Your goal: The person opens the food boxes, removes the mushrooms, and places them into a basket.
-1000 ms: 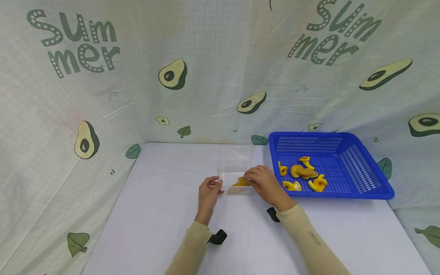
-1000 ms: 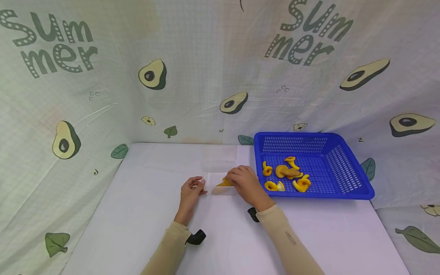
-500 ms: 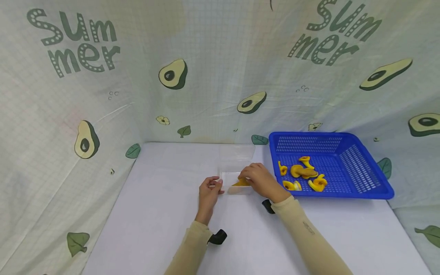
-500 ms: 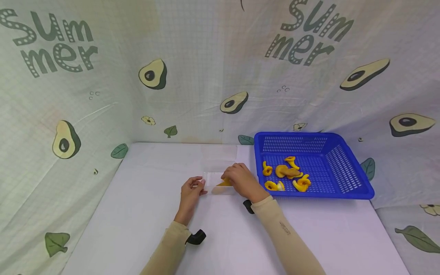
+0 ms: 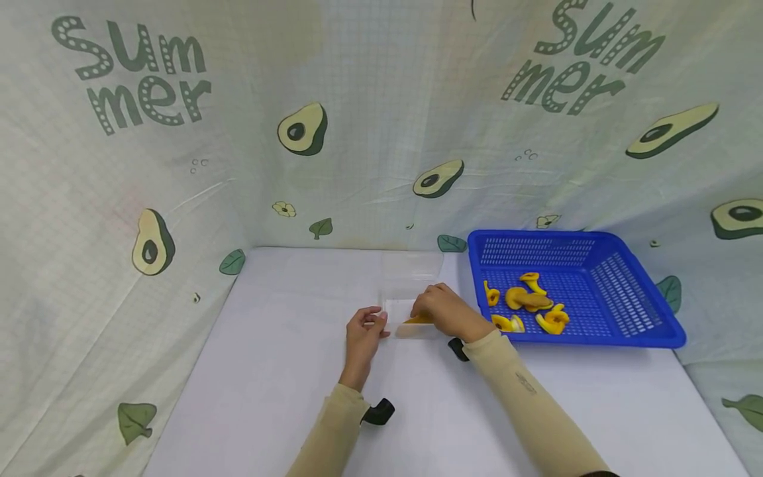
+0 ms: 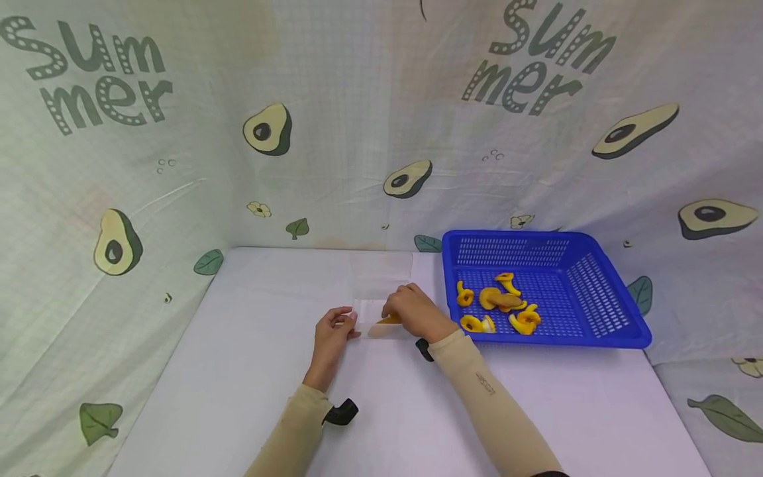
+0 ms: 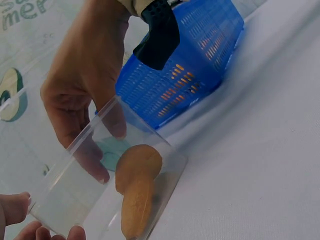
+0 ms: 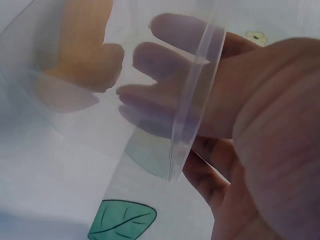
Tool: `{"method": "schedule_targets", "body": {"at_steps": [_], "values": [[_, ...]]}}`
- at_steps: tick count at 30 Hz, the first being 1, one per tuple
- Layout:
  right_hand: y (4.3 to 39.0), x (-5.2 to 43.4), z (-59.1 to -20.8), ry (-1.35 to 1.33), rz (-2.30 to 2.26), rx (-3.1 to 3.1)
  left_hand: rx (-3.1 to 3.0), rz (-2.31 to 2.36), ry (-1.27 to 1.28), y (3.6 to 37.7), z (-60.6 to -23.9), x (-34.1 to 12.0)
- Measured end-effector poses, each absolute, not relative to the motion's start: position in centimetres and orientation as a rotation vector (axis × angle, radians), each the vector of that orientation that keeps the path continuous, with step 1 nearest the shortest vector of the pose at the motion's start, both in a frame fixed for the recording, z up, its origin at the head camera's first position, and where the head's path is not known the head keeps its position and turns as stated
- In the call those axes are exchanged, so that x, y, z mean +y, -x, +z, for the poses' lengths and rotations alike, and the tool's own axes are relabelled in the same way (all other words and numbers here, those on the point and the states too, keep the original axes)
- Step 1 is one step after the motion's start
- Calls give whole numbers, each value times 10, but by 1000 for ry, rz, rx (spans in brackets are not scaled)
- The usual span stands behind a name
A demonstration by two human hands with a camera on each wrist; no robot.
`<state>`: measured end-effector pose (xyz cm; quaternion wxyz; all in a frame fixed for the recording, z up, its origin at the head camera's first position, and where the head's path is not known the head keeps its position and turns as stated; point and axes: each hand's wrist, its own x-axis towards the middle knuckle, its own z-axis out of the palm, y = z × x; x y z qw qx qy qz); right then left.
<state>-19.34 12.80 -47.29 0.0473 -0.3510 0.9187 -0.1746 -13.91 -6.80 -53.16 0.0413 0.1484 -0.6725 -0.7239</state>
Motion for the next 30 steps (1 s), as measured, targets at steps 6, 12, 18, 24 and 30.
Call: {"method": "schedule_targets", "body": {"at_steps": [6, 12, 18, 24, 30], "values": [[199, 129, -473, 1129, -478, 2772, -2076, -2227, -462, 135, -520, -67], [205, 127, -474, 1168, -393, 2743, -2062, -2228, -455, 139, -529, -67], [209, 124, -475, 1107, -394, 2712, -2052, -2228, -468, 139, -530, -67], [212, 122, -478, 1047, -429, 2717, -2072, -2216, -482, 138, -530, -67], [214, 123, -482, 1075, -439, 2738, -2085, -2206, -489, 136, -527, -68]]}}
